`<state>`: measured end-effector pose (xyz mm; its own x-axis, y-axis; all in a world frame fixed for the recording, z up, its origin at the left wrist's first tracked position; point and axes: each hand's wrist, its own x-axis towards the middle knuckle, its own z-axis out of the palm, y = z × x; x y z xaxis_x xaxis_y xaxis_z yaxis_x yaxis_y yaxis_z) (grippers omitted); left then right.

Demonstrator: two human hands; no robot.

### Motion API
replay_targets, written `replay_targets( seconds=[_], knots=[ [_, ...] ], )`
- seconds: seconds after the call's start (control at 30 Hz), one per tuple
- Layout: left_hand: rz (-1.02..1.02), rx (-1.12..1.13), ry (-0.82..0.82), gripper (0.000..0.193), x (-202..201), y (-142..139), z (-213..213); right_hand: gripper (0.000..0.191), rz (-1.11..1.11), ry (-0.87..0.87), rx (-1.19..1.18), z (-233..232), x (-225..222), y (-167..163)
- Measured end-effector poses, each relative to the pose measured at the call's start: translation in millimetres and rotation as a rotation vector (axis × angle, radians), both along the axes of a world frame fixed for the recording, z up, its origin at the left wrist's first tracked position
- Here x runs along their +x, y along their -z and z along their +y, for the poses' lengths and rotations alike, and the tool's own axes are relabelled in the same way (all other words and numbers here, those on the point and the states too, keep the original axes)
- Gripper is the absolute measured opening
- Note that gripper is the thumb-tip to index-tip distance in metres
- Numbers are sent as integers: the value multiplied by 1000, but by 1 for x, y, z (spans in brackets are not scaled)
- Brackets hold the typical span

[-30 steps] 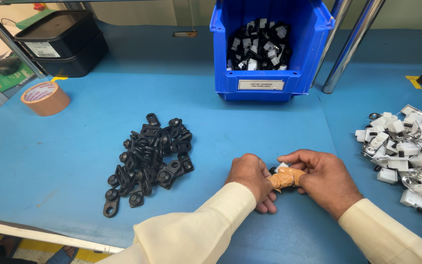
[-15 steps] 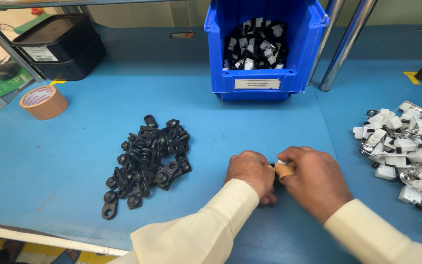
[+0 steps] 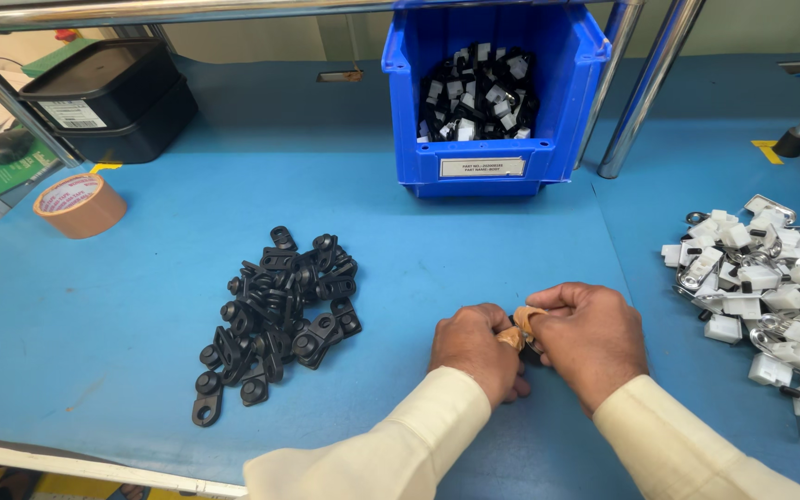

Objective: The person repeatedly picks a black plastic housing and a white connector with a metal spring, aligns them, and presses them together by hand. The assembled units are placed into a blue bin. The person continues this cycle throughout the clip.

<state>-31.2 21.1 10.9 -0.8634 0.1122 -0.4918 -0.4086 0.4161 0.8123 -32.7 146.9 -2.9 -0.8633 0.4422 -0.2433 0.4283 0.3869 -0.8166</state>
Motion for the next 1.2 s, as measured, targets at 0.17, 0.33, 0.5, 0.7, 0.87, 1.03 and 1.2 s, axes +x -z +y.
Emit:
replay_targets(
  seconds=[0.17,0.33,0.5,0.7,0.87,1.03,1.2],
  knots=[
    [-53,67,-22,8,2,2,-5,21,57,-66,85,0,1,4],
    [-65,90,-110,27,3,5,4,22,123,-83,149,-2,2,8],
    [-103,203,-242,43,2,5,4,25,99,-100,166,-10,5,9],
    [-157,283,-255,36,1,3,-4,26,145,-96,-214,5,5,15],
    [-106,350,-234,46,5,11,-8,28,-114,-28,-595,34,3,25],
    [-84,461,-89,53,3,21,-12,17,-347,-55,-673,52,-12,30],
    [-48,376,-67,45,0,19,-7,13,-415,-131,-652,63,-26,34]
  ],
)
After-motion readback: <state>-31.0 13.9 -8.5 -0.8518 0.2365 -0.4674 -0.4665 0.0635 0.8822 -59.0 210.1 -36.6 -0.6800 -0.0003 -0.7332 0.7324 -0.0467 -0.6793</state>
